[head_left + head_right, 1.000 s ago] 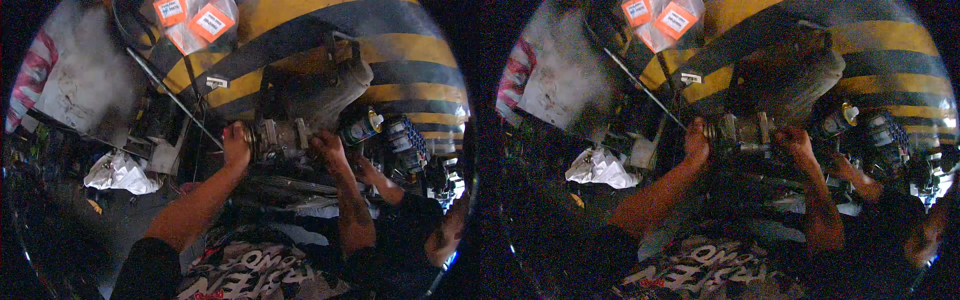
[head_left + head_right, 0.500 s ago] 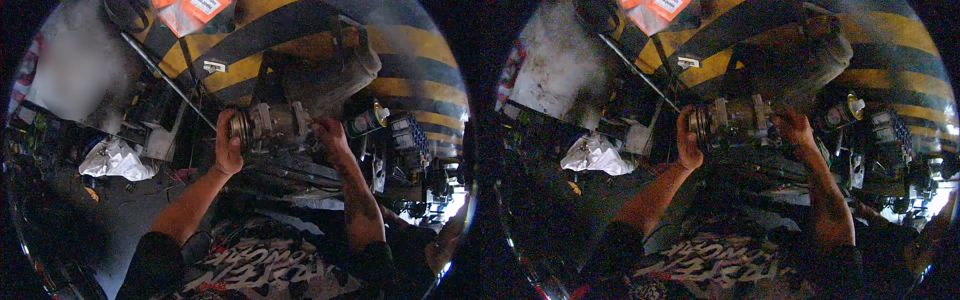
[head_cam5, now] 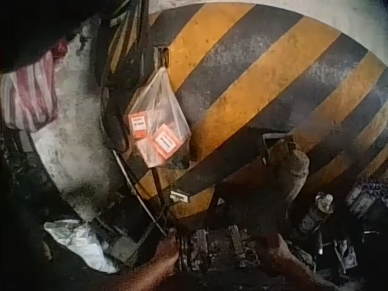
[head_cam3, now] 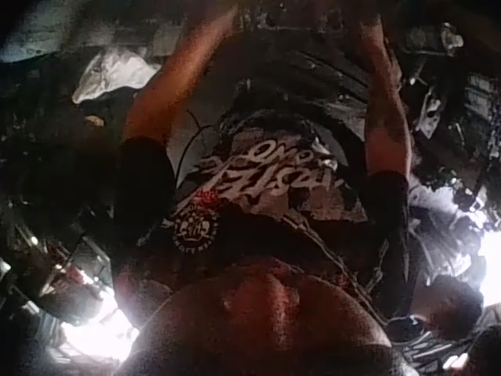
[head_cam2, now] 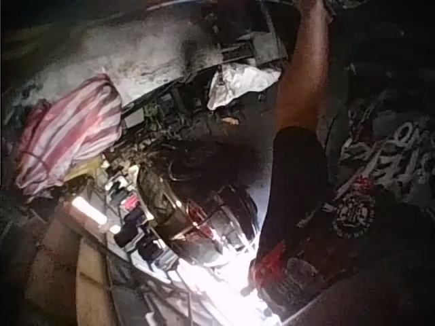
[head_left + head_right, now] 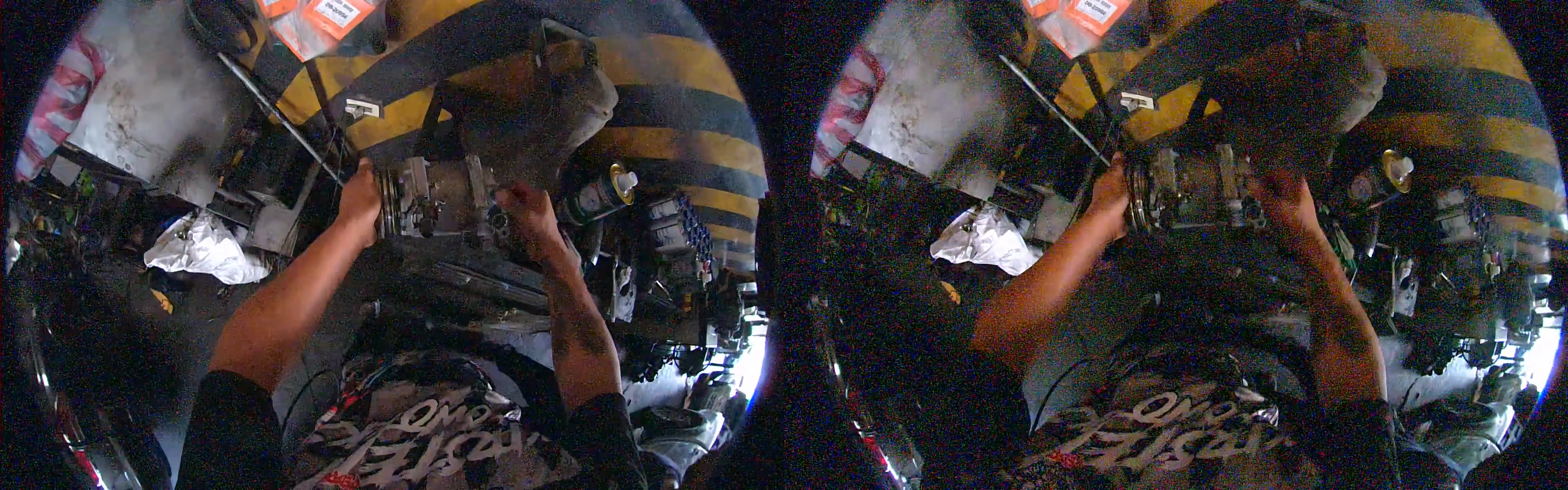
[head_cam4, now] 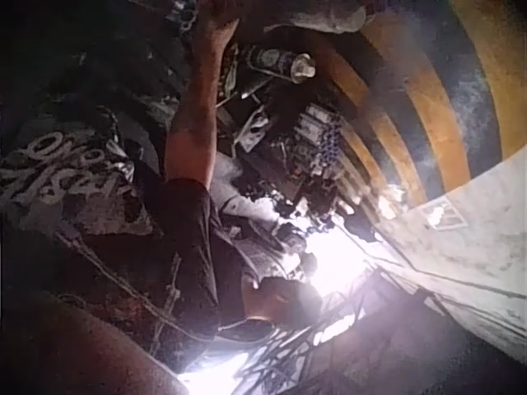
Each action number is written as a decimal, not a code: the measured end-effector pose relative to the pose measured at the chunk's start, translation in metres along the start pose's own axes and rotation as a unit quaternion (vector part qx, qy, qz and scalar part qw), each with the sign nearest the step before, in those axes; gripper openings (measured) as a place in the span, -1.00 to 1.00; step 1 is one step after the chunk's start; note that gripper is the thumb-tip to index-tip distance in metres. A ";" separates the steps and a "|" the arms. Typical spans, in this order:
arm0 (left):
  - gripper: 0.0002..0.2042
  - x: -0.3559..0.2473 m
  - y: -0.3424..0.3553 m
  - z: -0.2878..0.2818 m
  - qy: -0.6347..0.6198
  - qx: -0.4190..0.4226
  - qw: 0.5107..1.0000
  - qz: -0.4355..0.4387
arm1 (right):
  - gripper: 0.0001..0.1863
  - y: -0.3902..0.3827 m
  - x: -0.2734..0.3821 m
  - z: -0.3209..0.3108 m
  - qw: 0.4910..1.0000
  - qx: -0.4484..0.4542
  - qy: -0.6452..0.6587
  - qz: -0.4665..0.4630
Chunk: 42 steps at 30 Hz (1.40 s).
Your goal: Repairing and cleaning an automotive air conditioning compressor at a workbench.
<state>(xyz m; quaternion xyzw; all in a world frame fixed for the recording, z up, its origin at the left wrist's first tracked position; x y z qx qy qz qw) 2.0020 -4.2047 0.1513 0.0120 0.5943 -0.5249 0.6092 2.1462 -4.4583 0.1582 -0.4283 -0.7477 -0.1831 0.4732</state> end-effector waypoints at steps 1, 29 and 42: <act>-0.45 0.006 0.003 -0.003 0.002 -0.003 1.000 -0.002 | -0.58 0.000 -0.001 0.001 1.000 0.002 0.003 0.002; -0.23 0.024 0.014 -0.038 -0.081 0.155 0.980 0.094 | -0.53 0.015 -0.026 -0.016 0.978 0.062 0.185 0.073; -0.40 0.062 0.064 -0.043 0.117 -0.006 0.974 0.193 | -0.61 0.008 0.011 -0.006 0.998 0.046 0.037 0.030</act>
Point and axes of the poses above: each hand's wrist, its own y-axis towards the middle knuckle, its own z-axis out of the palm, x = y × z, the point moved 1 cm from there along y, towards the middle knuckle, and after that the axes turned 2 degrees about z, right-handed, at the moved point
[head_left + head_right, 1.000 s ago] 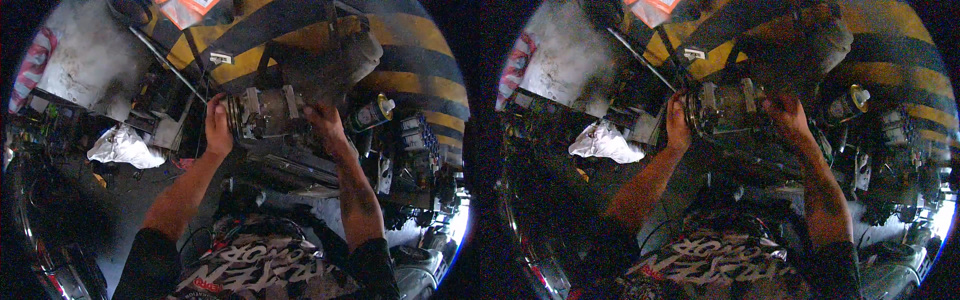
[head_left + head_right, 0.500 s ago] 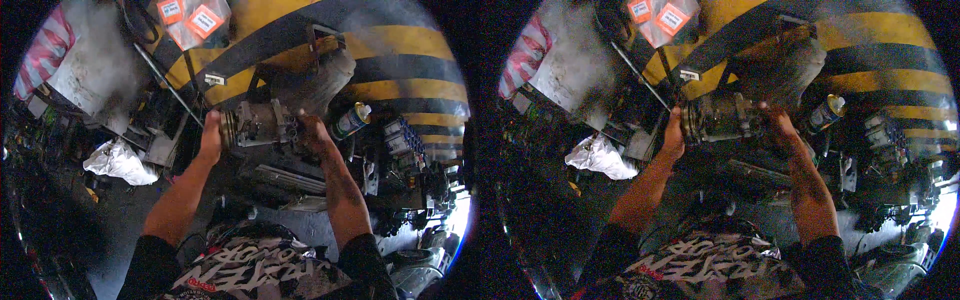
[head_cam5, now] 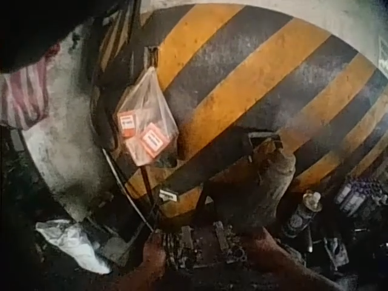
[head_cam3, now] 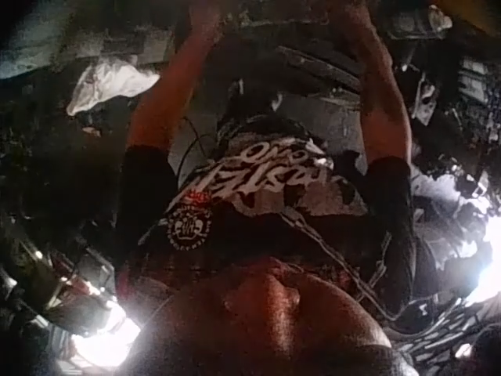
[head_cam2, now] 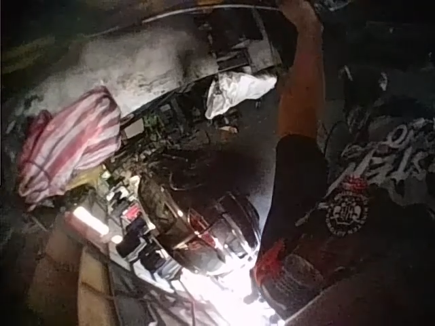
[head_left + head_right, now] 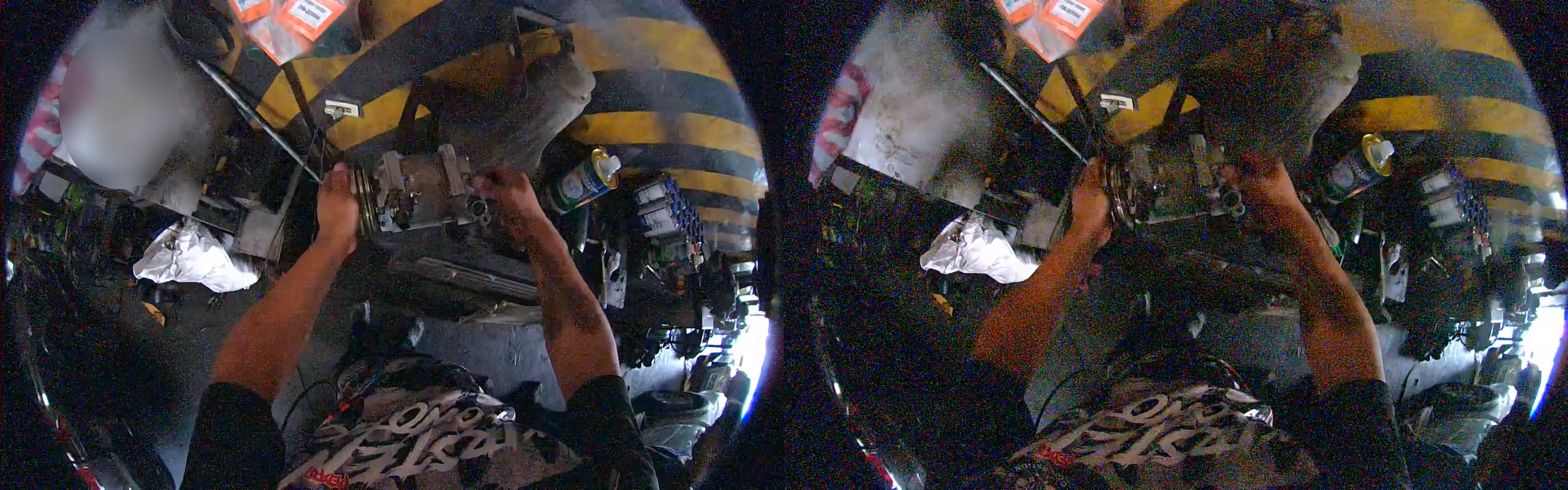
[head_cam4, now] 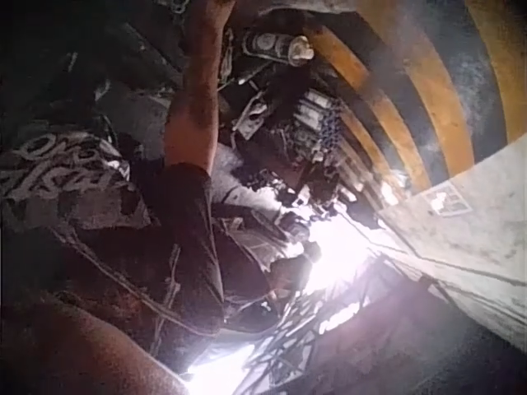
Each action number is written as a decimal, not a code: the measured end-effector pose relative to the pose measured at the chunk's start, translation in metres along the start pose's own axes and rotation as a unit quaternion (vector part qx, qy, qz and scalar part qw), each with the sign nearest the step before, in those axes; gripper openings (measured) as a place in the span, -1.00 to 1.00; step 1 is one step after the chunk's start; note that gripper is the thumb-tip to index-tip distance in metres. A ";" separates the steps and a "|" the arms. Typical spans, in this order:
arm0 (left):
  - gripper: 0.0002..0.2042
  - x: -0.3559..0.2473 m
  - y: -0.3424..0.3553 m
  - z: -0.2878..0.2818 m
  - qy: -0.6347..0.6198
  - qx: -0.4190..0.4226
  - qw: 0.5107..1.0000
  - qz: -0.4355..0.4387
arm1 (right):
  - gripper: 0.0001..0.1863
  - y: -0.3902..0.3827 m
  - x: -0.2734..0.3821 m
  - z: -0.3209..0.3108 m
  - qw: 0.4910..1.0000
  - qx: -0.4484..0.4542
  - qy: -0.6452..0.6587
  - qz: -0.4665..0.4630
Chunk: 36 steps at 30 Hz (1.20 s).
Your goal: Repairing and cleaning an automotive air conditioning compressor at a workbench.
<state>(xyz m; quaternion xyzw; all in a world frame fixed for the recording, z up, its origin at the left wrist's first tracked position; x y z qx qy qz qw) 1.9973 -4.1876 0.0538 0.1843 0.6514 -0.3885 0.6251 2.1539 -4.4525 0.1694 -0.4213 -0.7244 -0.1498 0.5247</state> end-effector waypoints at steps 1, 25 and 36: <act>-0.42 -0.014 -0.020 0.021 0.029 -0.011 0.994 0.100 | -0.61 -0.006 -0.006 -0.007 1.000 -0.013 0.001 0.019; -0.44 -0.042 -0.013 0.005 -0.061 0.002 0.995 -0.072 | -0.66 -0.011 0.005 0.006 0.997 -0.006 0.071 -0.016; -0.46 -0.016 -0.041 0.010 -0.067 0.025 0.949 0.308 | -0.59 -0.011 0.010 0.008 0.998 -0.030 0.035 -0.044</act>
Point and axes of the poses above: each hand's wrist, its own y-axis towards the middle knuckle, its own z-axis out of the palm, x = y × z, the point moved 1 cm from there along y, towards the middle knuckle, and after that the axes turned 2 degrees about z, right-handed, at the moved point
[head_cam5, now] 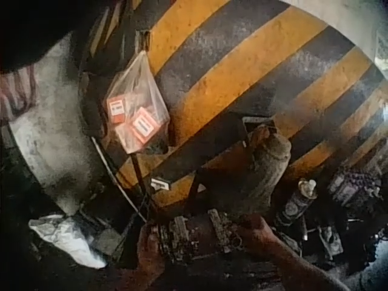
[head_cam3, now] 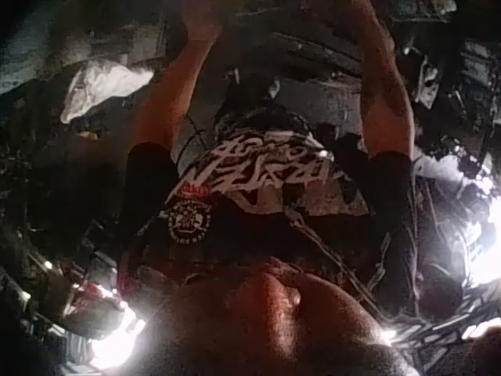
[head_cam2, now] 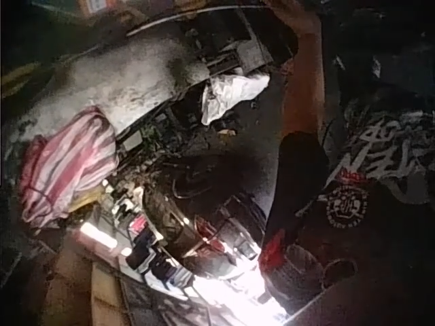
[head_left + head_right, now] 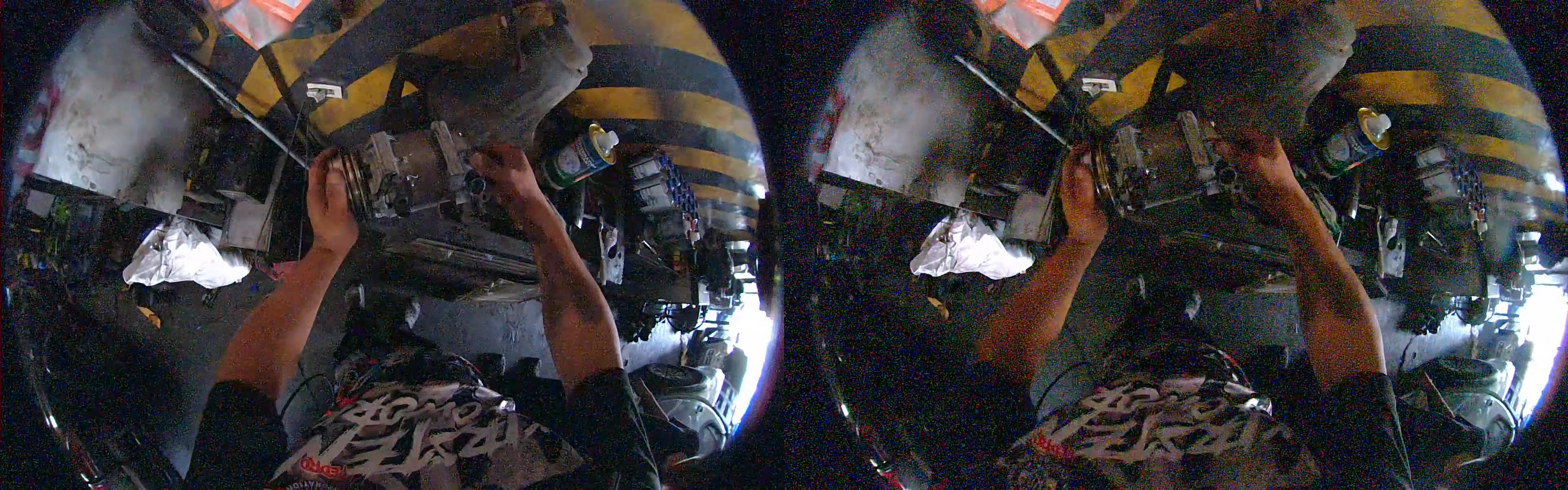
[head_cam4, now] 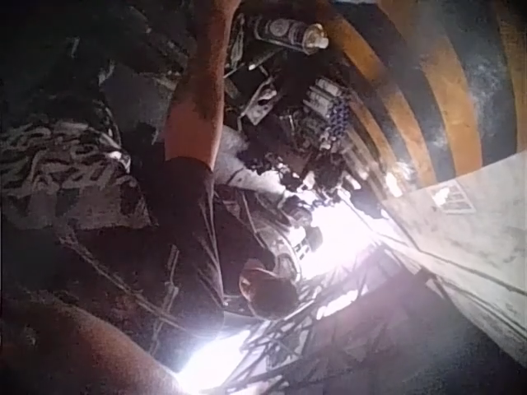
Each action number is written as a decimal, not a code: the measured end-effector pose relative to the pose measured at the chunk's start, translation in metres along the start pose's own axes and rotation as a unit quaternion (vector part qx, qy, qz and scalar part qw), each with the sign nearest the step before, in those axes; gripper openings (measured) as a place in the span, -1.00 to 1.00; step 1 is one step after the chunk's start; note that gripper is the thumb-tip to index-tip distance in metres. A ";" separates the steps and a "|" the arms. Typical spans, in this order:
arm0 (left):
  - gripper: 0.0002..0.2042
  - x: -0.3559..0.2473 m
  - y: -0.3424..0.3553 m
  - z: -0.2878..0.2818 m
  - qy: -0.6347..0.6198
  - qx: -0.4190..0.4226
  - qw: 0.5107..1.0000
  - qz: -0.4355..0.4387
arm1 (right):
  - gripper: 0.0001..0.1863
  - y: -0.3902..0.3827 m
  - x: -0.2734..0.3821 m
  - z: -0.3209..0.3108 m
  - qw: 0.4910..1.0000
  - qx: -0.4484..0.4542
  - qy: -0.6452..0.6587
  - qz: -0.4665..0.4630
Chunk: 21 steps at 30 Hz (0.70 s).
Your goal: Repairing and cleaning an automotive air conditioning compressor at a workbench.
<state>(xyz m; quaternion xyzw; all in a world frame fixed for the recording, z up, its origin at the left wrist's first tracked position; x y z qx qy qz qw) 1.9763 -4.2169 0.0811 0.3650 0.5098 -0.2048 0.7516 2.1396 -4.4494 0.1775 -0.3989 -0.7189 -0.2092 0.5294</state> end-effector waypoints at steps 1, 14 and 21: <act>-0.46 0.003 -0.001 0.000 -0.004 0.002 1.000 0.005 | -0.59 0.001 -0.002 0.000 1.000 -0.004 -0.002 -0.005; -0.18 -0.033 0.037 -0.023 -0.180 0.058 0.888 -0.419 | -0.52 0.002 -0.005 -0.011 0.999 -0.018 0.040 0.023; -0.19 -0.002 0.058 -0.019 -0.098 0.048 0.811 -0.575 | -0.61 0.009 0.001 0.008 0.995 0.004 -0.085 0.047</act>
Point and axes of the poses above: each hand's wrist, its own y-axis towards the middle knuckle, its own z-axis out of the palm, x = y × z, the point moved 1 cm from there along y, towards the middle knuckle, and after that the axes turned 2 degrees about z, right-handed, at the moved point
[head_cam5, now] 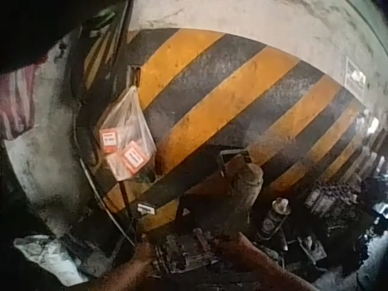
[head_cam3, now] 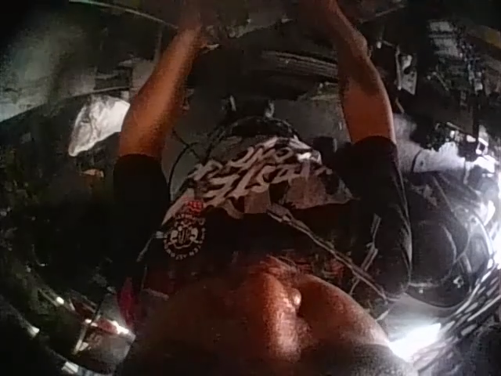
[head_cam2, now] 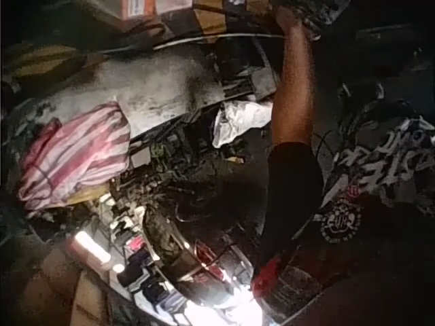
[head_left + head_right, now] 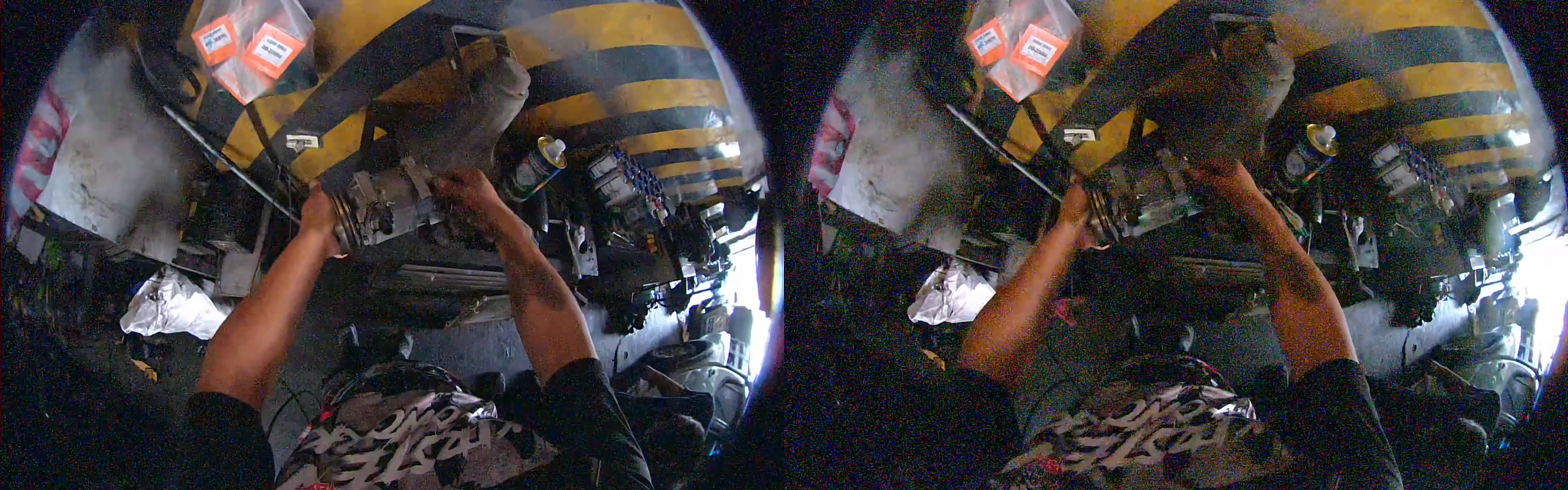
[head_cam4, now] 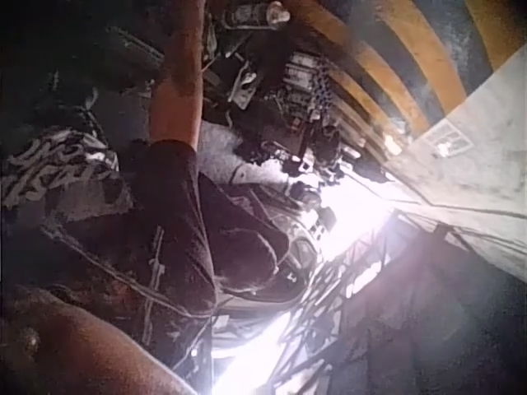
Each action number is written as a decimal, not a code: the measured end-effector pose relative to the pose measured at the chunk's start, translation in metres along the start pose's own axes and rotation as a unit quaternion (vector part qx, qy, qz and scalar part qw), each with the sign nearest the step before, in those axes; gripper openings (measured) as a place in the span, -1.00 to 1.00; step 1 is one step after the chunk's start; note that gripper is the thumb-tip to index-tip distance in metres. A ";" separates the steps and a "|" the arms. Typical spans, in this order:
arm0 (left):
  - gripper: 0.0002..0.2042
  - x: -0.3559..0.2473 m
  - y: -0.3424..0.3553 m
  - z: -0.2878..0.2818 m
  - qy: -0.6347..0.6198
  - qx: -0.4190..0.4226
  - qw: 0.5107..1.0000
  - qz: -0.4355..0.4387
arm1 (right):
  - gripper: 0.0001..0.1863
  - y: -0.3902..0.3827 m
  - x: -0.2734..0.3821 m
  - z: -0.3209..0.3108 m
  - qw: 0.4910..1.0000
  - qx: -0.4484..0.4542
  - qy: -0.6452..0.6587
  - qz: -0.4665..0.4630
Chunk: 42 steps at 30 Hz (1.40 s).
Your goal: Repairing and cleaning an automotive air conditioning compressor at a workbench.
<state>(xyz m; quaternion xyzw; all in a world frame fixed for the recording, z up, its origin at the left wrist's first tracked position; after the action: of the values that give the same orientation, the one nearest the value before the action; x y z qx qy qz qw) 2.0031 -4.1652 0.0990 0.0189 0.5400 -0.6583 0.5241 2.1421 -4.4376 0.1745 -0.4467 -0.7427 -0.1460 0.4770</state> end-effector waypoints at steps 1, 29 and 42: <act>-0.24 0.006 -0.012 0.036 0.036 -0.038 0.997 0.059 | -0.61 -0.007 -0.017 -0.017 1.000 -0.022 -0.004 0.021; -0.35 0.034 0.021 -0.018 0.064 -0.058 0.981 0.171 | -0.60 -0.004 -0.008 0.002 0.991 -0.004 0.135 -0.007; -0.35 0.067 -0.005 0.015 0.059 0.050 0.796 0.600 | -0.56 -0.004 -0.014 -0.009 0.997 -0.032 0.071 -0.015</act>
<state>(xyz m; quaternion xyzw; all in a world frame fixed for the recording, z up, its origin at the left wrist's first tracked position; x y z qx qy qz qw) 1.9772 -4.2221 0.0691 0.4040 0.4164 -0.2360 0.7795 2.1459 -4.4530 0.1686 -0.4388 -0.7087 -0.2081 0.5117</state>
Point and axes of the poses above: each hand's wrist, its own y-axis towards the middle knuckle, its own z-axis out of the palm, x = y × z, the point moved 1 cm from there along y, towards the middle knuckle, and after that the axes turned 2 degrees about z, right-handed, at the moved point
